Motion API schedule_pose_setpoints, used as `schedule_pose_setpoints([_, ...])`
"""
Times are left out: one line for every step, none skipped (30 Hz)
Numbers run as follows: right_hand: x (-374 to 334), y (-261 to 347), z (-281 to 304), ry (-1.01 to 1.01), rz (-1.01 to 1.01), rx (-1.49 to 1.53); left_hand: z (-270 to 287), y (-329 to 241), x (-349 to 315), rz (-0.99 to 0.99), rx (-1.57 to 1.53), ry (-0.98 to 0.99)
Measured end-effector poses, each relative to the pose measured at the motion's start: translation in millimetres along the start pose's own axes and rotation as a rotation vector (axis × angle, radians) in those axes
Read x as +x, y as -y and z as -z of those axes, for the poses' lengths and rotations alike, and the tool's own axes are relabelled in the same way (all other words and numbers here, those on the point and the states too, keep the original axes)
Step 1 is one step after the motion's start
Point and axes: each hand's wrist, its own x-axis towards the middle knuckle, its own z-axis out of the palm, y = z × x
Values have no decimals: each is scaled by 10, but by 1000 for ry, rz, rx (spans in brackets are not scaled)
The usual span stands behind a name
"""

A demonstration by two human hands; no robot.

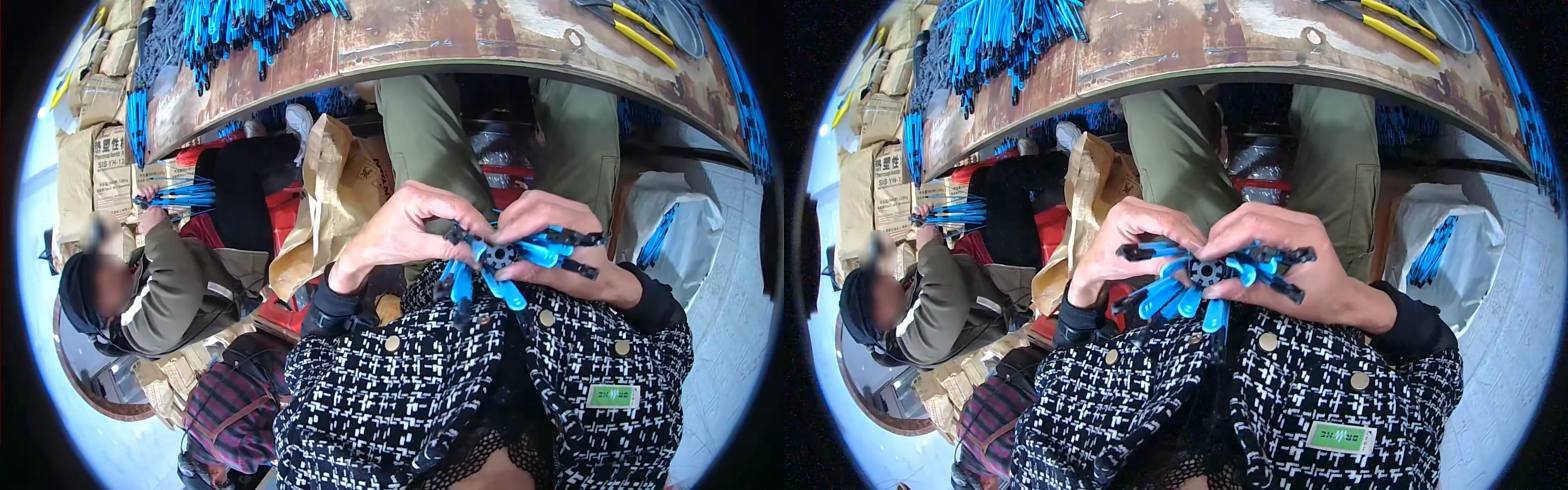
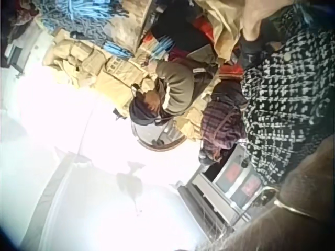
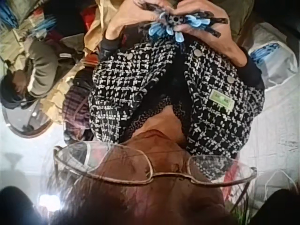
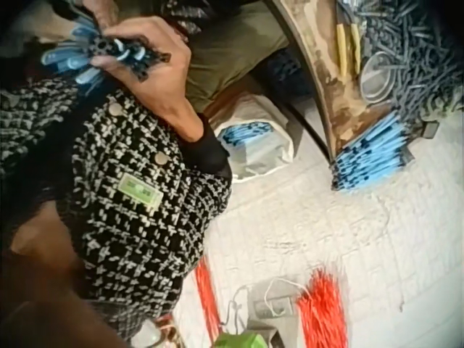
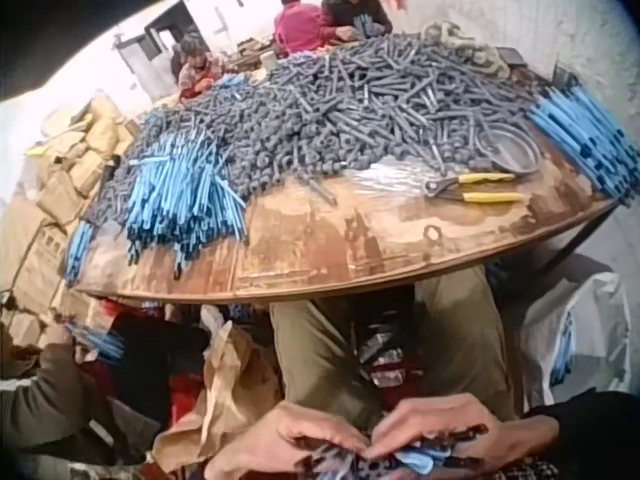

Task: The person inserts blue rods into a black circular hub, uses pliers to crimp a central component, and secures the bundled rods with a red rubber band. The person then places the bundled unit into a white bin.

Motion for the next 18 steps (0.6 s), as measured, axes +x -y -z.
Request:
schedule_pose_setpoints([10, -8, 9, 6, -11, 26, -23, 17, -10, 2, -3, -5])
schedule_pose_setpoints([25, -4, 26, 7, -48, 46, -46, 37, -19, -14, -12, -38])
schedule_pose_setpoints([26, -22, 39, 12, -51, 50, -71, 50, -30, -30, -20, -72])
schedule_pose_setpoints([27, -38, 62, 34, -27, 37, -83, 55, -27, -43, -2, -80])
schedule_pose_setpoints([33, -47, 77, 56, -3, 24, -87, 50, -29, -44, -5, -77])
schedule_pose_setpoints([47, -37, 89, 68, -18, 24, -91, 38, -26, -9, -41, -76])
schedule_pose_setpoints([59, -26, 88, 67, -21, 25, -95, 21, -23, 27, -76, -75])
schedule_pose_setpoints([72, -14, 82, 102, -23, 52, -85, -5, -13, 27, -147, -31])
schedule_pose_setpoints([79, -7, 82, 137, -26, 80, -79, 5, 2, 29, -149, -29])
schedule_pose_setpoints([99, -19, 89, 158, -10, 87, -80, 23, 6, 1, -198, -44])
schedule_pose_setpoints([104, -37, 93, 164, -7, 90, -93, 45, 5, -27, -247, -59])
schedule_pose_setpoints([100, -62, 94, 132, -1, 78, -134, 82, -6, -7, -274, -122])
schedule_pose_setpoints([100, -85, 105, 93, 3, 59, -143, 111, -6, 29, -284, -157])
schedule_pose_setpoints([84, -80, 90, 53, -48, 78, -132, 109, -13, 78, -284, -145])
schedule_pose_setpoints([83, -74, 90, 53, -47, 75, -118, 82, -6, 126, -283, -133])
schedule_pose_setpoints([91, -53, 94, 52, -74, 90, -119, 62, 5, 123, -282, -136])
schedule_pose_setpoints([101, -41, 100, 53, -102, 105, -124, 50, 15, 131, -302, -134])
schedule_pose_setpoints([104, -50, 108, 74, -120, 118, -131, 37, 23, 140, -322, -132])
